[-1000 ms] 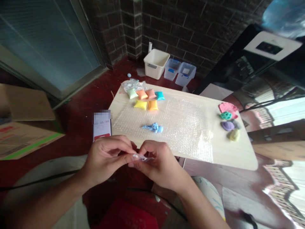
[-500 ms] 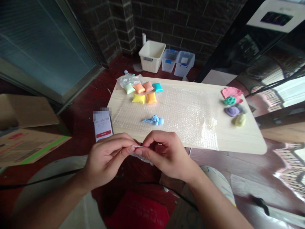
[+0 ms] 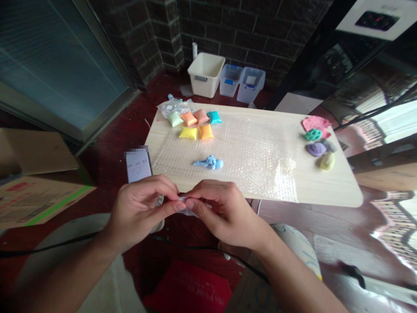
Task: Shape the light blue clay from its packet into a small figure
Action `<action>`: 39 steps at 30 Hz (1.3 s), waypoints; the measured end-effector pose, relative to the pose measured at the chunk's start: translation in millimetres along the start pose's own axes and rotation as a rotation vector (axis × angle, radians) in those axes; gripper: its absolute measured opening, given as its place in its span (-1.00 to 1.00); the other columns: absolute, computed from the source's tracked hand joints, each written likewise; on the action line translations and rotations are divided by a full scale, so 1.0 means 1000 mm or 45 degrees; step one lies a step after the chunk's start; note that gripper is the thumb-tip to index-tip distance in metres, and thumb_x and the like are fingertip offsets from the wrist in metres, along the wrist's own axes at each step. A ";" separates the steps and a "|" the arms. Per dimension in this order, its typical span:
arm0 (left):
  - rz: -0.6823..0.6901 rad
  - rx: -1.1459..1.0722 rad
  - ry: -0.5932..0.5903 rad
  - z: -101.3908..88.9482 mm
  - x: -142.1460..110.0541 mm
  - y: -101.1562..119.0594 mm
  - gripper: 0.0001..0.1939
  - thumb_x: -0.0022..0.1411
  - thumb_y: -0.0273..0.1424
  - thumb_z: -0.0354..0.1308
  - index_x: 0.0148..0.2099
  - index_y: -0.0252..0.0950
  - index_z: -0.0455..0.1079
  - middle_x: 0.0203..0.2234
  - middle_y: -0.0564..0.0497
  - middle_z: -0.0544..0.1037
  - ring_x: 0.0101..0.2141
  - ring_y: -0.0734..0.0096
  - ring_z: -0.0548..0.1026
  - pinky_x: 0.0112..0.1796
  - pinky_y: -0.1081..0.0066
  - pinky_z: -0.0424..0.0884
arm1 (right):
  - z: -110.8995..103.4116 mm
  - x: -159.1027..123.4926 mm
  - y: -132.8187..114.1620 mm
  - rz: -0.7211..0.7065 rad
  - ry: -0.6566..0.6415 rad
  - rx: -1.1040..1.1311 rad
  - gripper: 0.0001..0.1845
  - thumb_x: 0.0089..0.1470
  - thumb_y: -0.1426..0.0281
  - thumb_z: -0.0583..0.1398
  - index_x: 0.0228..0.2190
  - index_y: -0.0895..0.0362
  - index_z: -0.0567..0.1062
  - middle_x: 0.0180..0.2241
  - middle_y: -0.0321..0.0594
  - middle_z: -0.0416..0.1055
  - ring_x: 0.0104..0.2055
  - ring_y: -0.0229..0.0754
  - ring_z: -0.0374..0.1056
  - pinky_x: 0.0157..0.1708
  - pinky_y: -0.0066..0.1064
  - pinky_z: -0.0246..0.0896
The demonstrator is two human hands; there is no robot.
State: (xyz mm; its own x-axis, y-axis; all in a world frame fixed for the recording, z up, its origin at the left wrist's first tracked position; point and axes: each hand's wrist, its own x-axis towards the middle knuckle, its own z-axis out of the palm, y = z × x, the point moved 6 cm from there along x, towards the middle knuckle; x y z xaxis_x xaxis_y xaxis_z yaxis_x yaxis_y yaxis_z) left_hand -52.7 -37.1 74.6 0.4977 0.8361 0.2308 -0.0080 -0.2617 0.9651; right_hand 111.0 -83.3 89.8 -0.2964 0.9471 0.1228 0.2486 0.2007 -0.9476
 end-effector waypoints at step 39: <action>-0.110 -0.595 0.037 0.008 -0.002 -0.021 -0.63 0.40 -0.06 0.18 -0.04 -0.25 0.57 -0.14 -0.10 0.52 -0.11 0.24 0.49 -0.06 0.30 0.45 | 0.032 -0.005 0.056 0.631 0.083 1.332 -0.72 0.07 0.22 0.48 -0.33 0.10 0.56 -0.73 -0.53 0.40 -0.87 -0.45 0.12 -0.89 -0.70 0.06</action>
State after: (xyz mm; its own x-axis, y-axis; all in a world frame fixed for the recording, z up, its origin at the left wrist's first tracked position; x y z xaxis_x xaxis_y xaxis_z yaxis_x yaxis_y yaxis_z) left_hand -46.1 -37.1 52.8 0.4893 0.8601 0.1441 -0.3601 0.0488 0.9316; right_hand 96.6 -84.6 26.4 -0.3242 0.8811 -0.3443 -0.5692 -0.4724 -0.6729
